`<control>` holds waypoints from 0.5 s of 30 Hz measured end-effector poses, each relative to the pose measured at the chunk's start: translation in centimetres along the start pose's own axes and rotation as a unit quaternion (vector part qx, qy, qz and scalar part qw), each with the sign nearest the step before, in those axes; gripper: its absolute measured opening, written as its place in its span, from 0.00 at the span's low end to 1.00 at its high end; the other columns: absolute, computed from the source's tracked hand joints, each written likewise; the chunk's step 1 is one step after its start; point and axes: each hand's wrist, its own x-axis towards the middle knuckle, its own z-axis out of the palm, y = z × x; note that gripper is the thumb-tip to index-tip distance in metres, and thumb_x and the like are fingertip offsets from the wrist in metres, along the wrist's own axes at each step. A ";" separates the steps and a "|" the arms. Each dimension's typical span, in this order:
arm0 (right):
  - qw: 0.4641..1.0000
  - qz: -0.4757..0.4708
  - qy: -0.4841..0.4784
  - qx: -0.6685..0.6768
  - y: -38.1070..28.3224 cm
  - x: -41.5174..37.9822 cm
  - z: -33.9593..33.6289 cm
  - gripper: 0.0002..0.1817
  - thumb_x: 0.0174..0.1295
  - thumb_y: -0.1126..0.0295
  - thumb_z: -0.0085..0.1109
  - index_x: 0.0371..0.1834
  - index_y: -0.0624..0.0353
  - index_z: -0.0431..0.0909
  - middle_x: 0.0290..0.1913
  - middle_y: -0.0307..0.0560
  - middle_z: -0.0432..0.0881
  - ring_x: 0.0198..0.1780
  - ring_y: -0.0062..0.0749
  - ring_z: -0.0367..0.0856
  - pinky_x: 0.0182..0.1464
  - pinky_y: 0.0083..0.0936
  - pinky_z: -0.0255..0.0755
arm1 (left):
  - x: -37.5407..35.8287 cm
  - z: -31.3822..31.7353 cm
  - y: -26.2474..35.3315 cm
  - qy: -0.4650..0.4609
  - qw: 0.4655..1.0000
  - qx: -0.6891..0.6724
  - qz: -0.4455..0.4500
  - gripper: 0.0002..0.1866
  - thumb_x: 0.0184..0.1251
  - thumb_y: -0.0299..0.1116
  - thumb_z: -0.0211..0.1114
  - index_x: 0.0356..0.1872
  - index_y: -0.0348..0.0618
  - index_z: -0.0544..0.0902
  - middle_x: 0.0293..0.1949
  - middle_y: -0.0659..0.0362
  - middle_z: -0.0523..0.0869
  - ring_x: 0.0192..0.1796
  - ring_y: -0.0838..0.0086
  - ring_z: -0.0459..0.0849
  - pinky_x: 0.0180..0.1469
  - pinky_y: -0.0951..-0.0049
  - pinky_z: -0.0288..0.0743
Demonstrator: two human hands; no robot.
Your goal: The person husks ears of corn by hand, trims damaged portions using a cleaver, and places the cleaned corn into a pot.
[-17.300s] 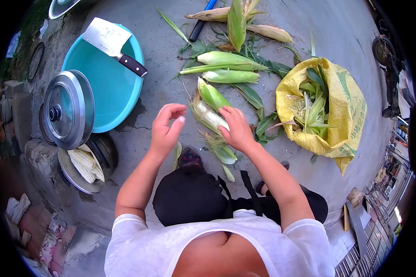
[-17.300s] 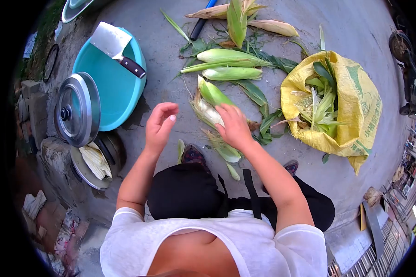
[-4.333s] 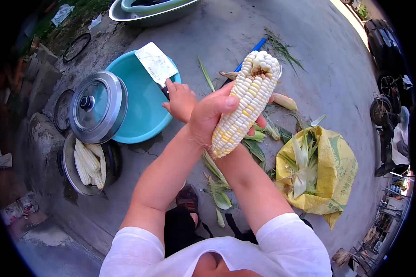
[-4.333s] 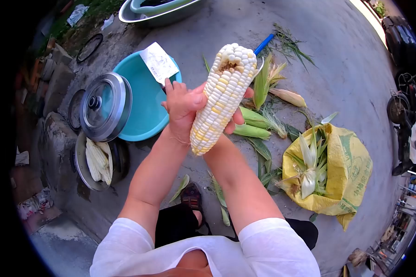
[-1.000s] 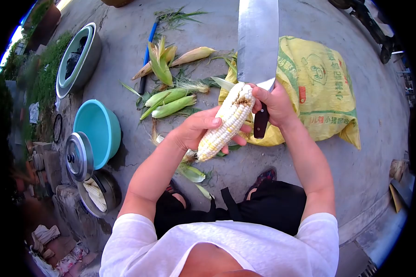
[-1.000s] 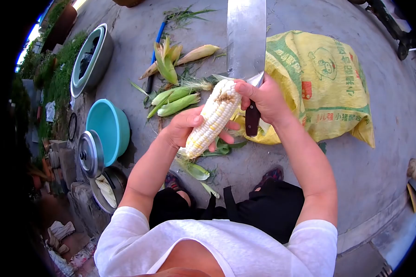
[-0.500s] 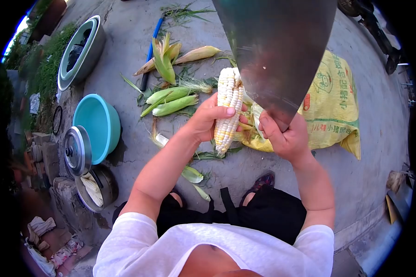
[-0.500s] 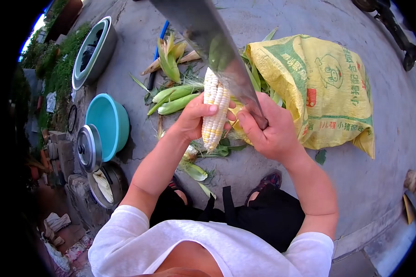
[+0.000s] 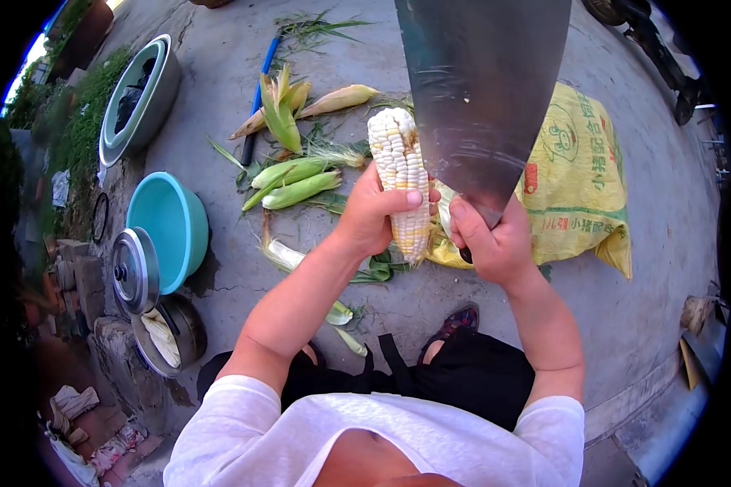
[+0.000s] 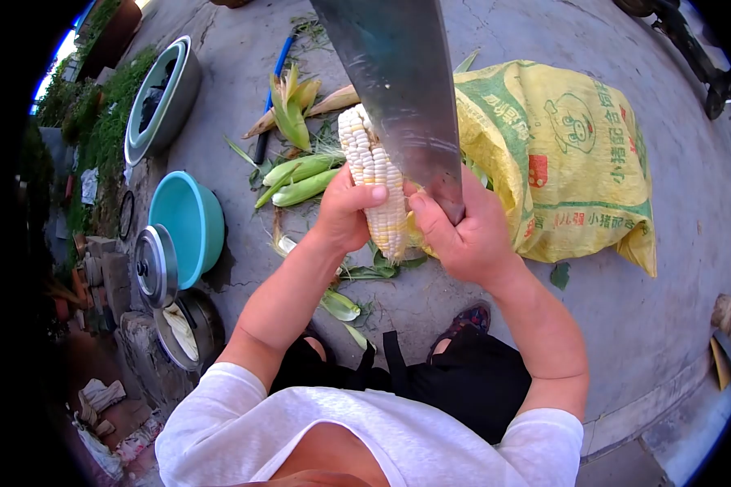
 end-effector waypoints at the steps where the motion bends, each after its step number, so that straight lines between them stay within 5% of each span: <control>1: 1.000 -0.006 0.006 0.003 0.1 0.0 -0.2 0.16 0.60 0.75 0.54 0.52 0.62 0.70 0.31 0.37 0.78 0.25 0.13 0.70 0.26 0.15 0.66 | -0.1 -0.3 0.2 -0.023 0.998 -0.035 -0.040 0.26 0.46 0.27 0.66 0.49 0.39 0.67 0.41 0.53 0.78 0.37 0.68 0.82 0.41 0.65 0.79; 6: 0.970 -0.094 -0.030 -0.224 -0.5 -0.1 -1.3 0.20 0.54 0.77 0.56 0.52 0.60 0.72 0.31 0.43 0.79 0.26 0.23 0.76 0.30 0.20 0.70 | 0.0 -1.4 0.8 -0.087 0.984 -0.102 -0.119 0.27 0.47 0.27 0.63 0.51 0.39 0.65 0.40 0.50 0.78 0.35 0.66 0.82 0.35 0.64 0.81; 7: 0.944 -0.151 -0.052 -0.287 -1.0 0.0 -1.1 0.22 0.51 0.78 0.57 0.52 0.59 0.72 0.31 0.45 0.79 0.27 0.27 0.78 0.30 0.21 0.71 | -0.7 -1.2 0.6 -0.059 0.993 -0.055 -0.084 0.23 0.53 0.41 0.62 0.46 0.34 0.73 0.38 0.48 0.81 0.33 0.64 0.82 0.33 0.66 0.79; 11: 0.905 -0.281 -0.079 -0.310 0.3 0.6 -0.8 0.28 0.42 0.80 0.62 0.52 0.56 0.73 0.33 0.46 0.80 0.29 0.37 0.80 0.30 0.26 0.73 | -1.5 -2.0 0.7 -0.048 0.997 0.006 -0.059 0.23 0.54 0.41 0.61 0.46 0.34 0.74 0.36 0.48 0.81 0.33 0.64 0.82 0.33 0.67 0.79; 15: 0.878 -0.294 -0.090 -0.367 0.2 0.3 -0.9 0.27 0.38 0.78 0.64 0.48 0.56 0.75 0.31 0.43 0.81 0.29 0.37 0.80 0.30 0.27 0.74 | -1.7 -3.0 1.0 -0.056 0.996 0.016 -0.071 0.22 0.54 0.41 0.61 0.45 0.34 0.74 0.35 0.48 0.81 0.32 0.65 0.82 0.32 0.67 0.79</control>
